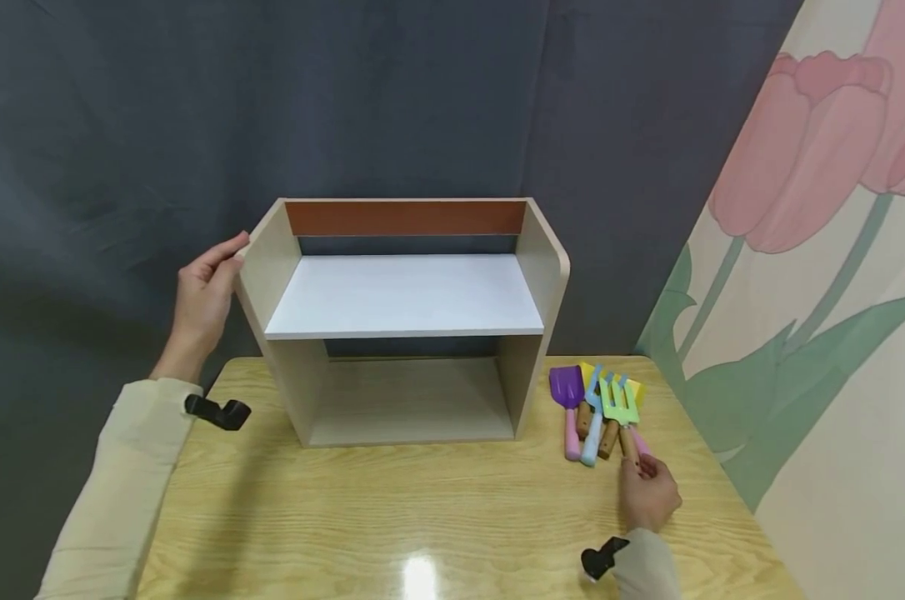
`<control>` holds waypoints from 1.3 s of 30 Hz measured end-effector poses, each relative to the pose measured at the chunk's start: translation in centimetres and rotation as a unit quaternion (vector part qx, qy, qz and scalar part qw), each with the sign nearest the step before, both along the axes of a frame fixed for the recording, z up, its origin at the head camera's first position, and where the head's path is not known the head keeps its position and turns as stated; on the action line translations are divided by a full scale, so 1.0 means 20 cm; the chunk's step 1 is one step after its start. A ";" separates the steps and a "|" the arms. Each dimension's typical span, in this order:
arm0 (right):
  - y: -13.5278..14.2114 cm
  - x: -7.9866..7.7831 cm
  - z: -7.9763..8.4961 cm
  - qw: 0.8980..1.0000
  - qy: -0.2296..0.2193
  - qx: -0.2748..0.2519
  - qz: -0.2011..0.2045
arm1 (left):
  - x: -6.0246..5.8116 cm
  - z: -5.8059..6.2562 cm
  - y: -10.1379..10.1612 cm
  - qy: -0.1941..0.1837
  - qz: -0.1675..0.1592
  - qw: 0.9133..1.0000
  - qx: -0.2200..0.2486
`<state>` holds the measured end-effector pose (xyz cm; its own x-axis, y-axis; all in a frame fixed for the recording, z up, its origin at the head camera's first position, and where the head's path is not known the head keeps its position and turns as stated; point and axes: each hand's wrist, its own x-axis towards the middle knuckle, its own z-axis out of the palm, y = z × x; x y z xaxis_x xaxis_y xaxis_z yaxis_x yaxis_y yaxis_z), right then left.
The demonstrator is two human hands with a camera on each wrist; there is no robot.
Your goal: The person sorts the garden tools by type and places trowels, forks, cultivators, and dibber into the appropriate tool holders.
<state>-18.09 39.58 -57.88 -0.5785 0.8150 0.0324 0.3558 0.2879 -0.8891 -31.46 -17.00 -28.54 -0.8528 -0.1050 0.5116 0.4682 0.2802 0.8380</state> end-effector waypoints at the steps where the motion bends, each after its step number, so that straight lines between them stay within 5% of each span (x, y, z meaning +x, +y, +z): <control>1: 0.00 0.00 0.00 1.000 -0.002 -0.004 -0.002 | 0.00 0.00 0.00 0.000 -0.001 1.000 0.000; 9: 0.00 0.00 0.02 1.000 -0.009 -0.012 -0.016 | 0.01 -0.01 0.00 0.011 -0.011 1.000 0.008; 21: 0.03 -0.01 -0.02 0.994 -0.022 -0.091 -0.054 | 0.01 -0.02 0.03 0.017 -0.021 0.999 0.028; 39: 0.05 -0.04 -0.05 0.993 -0.014 -0.094 -0.063 | 0.01 -0.02 0.03 -0.001 -0.045 0.997 0.054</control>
<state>-18.94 40.57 -58.93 -0.4694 0.8716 -0.1415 0.4038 0.0694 -0.9122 -31.29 -16.31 -28.98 -0.8626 -0.0822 0.4991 0.4852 0.1443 0.8624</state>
